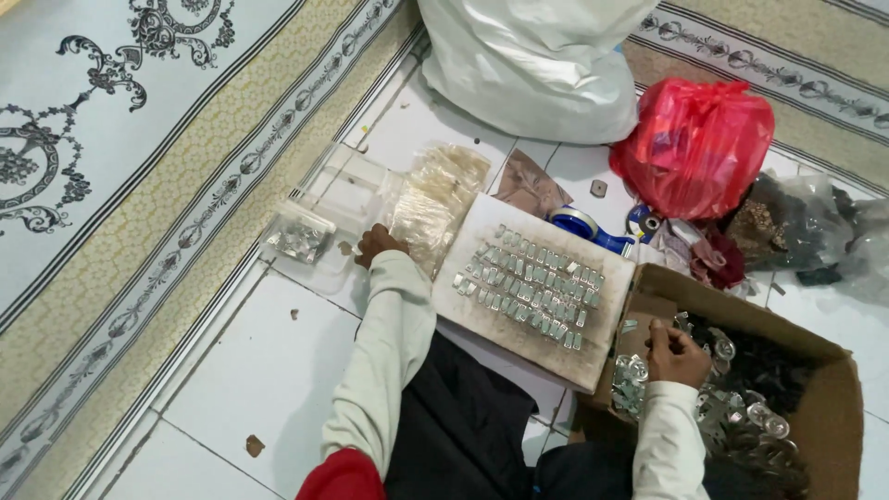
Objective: A person sits on the floor and sorts small metal hardware components, placing some onto a template board and others into small plastic bags.
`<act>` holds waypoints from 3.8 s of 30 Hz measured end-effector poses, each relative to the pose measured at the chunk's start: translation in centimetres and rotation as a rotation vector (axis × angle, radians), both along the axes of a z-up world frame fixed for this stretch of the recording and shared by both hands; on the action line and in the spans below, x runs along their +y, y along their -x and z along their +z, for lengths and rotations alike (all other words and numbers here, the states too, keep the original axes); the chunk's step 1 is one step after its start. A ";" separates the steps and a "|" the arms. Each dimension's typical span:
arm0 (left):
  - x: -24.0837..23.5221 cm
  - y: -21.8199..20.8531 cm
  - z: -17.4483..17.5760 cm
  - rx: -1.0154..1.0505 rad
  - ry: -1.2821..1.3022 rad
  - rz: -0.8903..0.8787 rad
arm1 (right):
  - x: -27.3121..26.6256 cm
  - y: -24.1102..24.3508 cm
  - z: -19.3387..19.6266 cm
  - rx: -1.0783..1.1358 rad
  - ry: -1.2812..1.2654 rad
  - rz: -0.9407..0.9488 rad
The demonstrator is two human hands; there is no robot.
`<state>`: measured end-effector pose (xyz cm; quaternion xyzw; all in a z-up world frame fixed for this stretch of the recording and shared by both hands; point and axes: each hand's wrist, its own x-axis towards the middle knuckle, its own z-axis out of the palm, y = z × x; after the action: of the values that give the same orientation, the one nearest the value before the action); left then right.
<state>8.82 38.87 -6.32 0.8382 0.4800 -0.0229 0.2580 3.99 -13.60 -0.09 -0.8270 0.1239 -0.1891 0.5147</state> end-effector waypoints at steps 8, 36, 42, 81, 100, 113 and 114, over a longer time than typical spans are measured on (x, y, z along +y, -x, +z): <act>-2.4 1.7 4.2 -0.754 -0.167 -0.108 | 0.9 0.6 1.1 -0.031 0.044 -0.001; -16.0 7.8 8.4 -0.753 1.339 -0.995 | 7.7 1.1 12.0 0.251 -0.475 0.613; -15.4 8.1 8.4 -0.766 1.157 -0.964 | 5.1 0.7 9.1 0.355 -0.542 0.632; -12.2 12.7 17.1 -1.086 0.551 -0.198 | 4.5 2.6 9.7 0.082 -0.784 0.503; -28.5 24.2 29.3 -0.896 0.832 -0.528 | 7.6 10.7 21.0 0.122 -0.742 1.180; -25.6 21.9 22.4 -0.767 1.305 -0.034 | 7.0 9.4 19.4 0.201 -0.081 0.936; -25.2 21.5 21.9 -0.741 1.595 0.106 | 7.1 9.2 19.1 0.239 -0.091 0.978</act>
<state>-12.68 13.69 15.62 0.3387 0.2447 -0.0660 0.9061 -5.18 -6.54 18.99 -0.7808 -0.2116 0.1759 0.5609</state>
